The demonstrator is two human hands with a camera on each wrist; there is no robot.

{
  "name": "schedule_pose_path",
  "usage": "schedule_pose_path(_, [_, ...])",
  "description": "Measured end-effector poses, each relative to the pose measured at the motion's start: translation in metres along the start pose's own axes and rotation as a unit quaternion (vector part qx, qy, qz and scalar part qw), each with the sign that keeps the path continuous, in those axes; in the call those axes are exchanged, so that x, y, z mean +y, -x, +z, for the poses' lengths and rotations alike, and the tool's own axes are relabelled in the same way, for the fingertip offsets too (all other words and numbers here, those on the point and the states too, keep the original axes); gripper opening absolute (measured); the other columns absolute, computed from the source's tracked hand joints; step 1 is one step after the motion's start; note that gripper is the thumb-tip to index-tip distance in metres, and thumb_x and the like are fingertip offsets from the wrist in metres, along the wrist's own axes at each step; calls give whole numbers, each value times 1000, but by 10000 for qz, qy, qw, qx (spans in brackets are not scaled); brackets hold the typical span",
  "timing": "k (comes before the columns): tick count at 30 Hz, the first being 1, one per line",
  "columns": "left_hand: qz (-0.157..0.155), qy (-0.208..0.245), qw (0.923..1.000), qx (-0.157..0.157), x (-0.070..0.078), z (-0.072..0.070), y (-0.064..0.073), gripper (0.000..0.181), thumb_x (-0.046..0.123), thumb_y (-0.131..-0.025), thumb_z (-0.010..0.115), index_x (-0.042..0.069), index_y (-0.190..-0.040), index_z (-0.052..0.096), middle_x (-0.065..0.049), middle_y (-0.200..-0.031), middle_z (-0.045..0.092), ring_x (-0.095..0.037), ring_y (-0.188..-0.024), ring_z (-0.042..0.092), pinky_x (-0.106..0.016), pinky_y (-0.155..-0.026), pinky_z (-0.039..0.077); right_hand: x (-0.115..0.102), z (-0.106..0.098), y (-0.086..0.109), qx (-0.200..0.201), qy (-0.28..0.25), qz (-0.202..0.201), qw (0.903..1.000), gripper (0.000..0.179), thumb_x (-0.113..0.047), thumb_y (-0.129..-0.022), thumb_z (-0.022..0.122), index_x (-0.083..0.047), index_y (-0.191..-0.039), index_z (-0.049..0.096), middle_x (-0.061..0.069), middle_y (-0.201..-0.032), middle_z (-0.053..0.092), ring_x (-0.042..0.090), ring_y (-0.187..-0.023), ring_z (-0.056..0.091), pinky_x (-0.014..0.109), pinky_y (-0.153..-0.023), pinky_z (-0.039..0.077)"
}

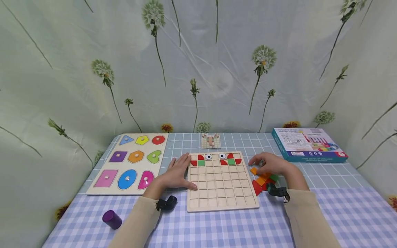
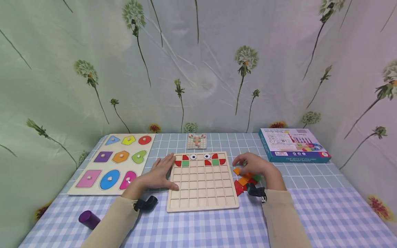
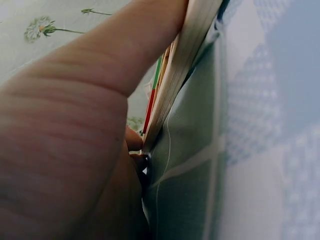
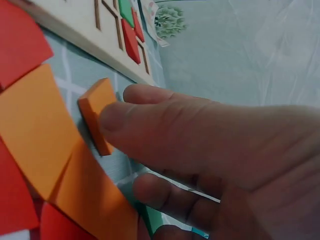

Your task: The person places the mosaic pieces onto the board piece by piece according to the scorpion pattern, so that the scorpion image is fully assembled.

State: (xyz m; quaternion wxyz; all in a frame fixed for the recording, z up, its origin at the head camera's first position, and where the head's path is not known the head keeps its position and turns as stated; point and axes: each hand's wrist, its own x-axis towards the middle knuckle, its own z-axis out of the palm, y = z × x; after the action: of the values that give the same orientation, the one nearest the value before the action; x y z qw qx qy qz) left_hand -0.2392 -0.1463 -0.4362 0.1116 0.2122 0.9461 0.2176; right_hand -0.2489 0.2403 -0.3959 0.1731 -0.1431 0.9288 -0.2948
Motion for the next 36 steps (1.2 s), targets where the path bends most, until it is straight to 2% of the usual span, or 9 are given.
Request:
schedule_pose_path(5, [-12, -7, 10000, -46, -1, -1, 1, 126, 60, -67, 83, 5, -160, 18, -12, -170, 11, -30, -158, 6, -58, -126, 0, 2, 5, -4, 33, 18, 98, 9999, 27, -7, -81, 77, -16, -106, 73, 15, -120, 60, 30, -107, 53, 38, -86, 57])
schedule_pose_path(14, [-25, 19, 9999, -101, 0, -1, 2, 128, 61, -67, 83, 5, -160, 17, -13, -170, 9, -30, -158, 5, -58, -126, -1, 3, 12, -7, 237, -27, 314, 9992, 20, -11, -85, 76, -14, -104, 71, 11, -114, 65, 27, -104, 54, 40, -89, 56])
schedule_pose_path(21, [-31, 20, 9999, -105, 1, 0, 3, 127, 61, -67, 84, 5, -160, 17, -13, -170, 7, -29, -158, 4, -57, -127, -1, 2, 15, -10, 380, -99, 390, 9985, 21, -15, -86, 77, -12, -104, 67, 7, -104, 64, 22, -96, 55, 32, -81, 55])
schedule_pose_path(30, [21, 67, 10000, -29, 1, -1, 2, 126, 60, -67, 84, 5, -160, 19, -12, -170, 9, -29, -158, 6, -58, -126, 0, -1, 17, -13, 723, -193, 264, 9968, 22, -14, -86, 76, -10, -103, 61, 8, -94, 59, 22, -88, 54, 27, -72, 49])
schedule_pose_path(36, [32, -3, 10000, -79, 1, -2, 2, 127, 61, -68, 83, 5, -160, 17, -12, -170, 8, -29, -158, 5, -58, -126, 0, -4, 15, -17, 1125, -158, 149, 9934, 15, -15, -91, 71, -11, -102, 62, 7, -94, 59, 22, -92, 54, 27, -76, 48])
